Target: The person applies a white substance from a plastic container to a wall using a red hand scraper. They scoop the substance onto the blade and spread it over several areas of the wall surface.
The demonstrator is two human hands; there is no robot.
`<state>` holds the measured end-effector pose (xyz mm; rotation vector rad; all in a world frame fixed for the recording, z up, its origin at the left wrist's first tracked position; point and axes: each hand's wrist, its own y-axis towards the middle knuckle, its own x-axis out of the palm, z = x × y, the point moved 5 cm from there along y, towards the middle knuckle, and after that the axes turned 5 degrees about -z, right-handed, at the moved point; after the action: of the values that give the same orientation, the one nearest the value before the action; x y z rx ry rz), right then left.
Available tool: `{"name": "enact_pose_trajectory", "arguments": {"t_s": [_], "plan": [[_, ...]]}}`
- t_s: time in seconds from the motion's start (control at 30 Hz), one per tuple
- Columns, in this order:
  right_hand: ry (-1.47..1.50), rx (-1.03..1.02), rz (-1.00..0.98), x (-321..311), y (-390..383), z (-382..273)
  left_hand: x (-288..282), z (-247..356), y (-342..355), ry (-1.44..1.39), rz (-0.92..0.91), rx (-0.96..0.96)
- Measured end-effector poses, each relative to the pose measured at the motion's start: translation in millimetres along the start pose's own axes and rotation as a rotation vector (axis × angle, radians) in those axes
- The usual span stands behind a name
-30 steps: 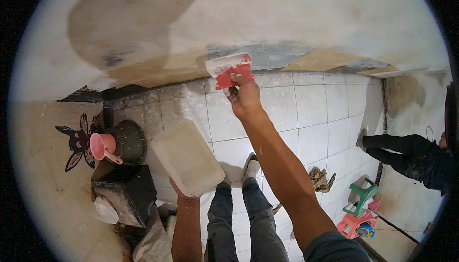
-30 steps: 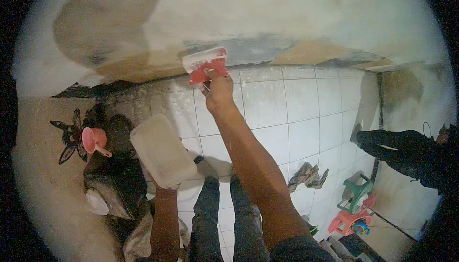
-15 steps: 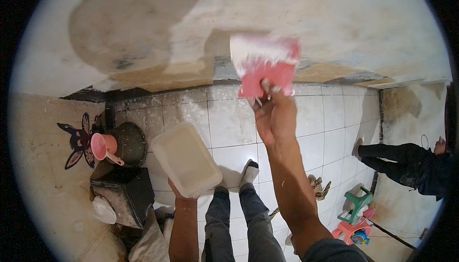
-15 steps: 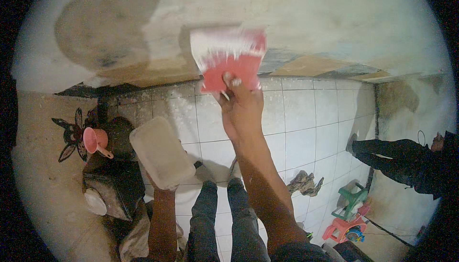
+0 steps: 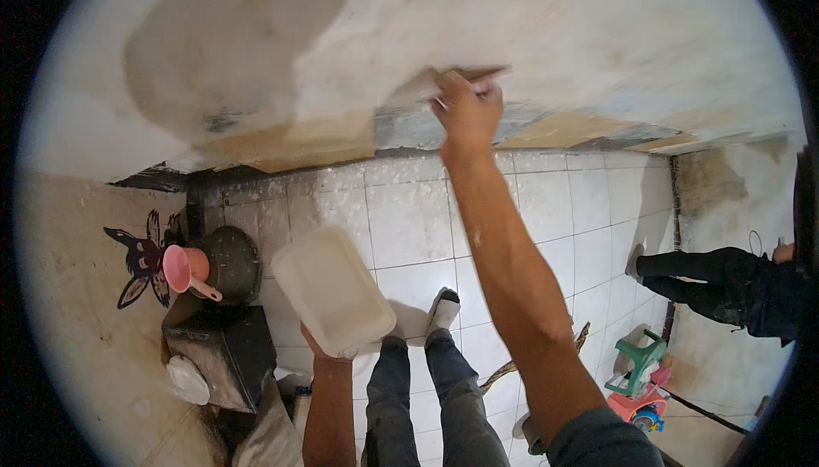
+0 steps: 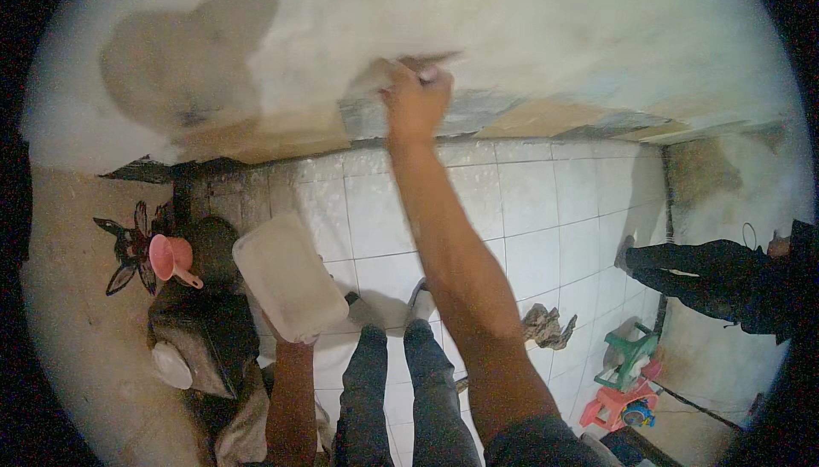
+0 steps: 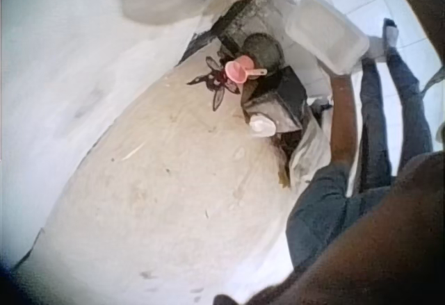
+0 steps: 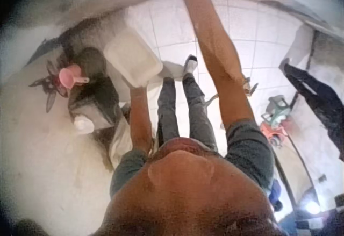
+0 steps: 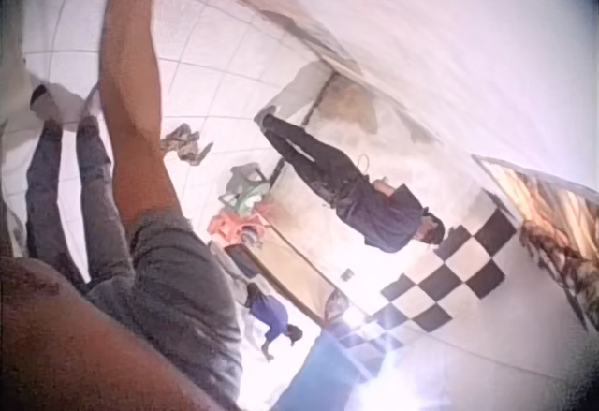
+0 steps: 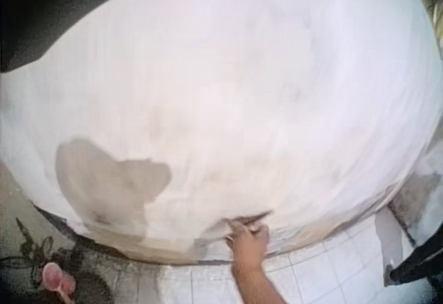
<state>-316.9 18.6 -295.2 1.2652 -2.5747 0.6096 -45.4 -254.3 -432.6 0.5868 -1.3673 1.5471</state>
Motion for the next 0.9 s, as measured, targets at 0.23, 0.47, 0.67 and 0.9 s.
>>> {"name": "enact_pose_trajectory", "arguments": {"t_s": [0.23, 0.47, 0.67, 0.9], "plan": [[-0.62, -0.348, -0.316, 97.5, -109.2, -29.7, 32.8, 9.0, 7.8, 0.067, -0.071, 0.029], [0.05, 0.413, -0.345, -24.7, -78.9, 98.1, 4.3, 11.4, -0.4, 0.002, -0.019, 0.023], [0.126, 0.458, -0.1, -88.6, 1.3, 138.8, -15.1, 1.7, -2.0, -0.035, 0.045, -0.018], [-0.159, -0.181, -0.188, 30.8, -28.5, 40.1, -18.3, 4.9, -6.0, -0.033, 0.03, 0.017]]}}
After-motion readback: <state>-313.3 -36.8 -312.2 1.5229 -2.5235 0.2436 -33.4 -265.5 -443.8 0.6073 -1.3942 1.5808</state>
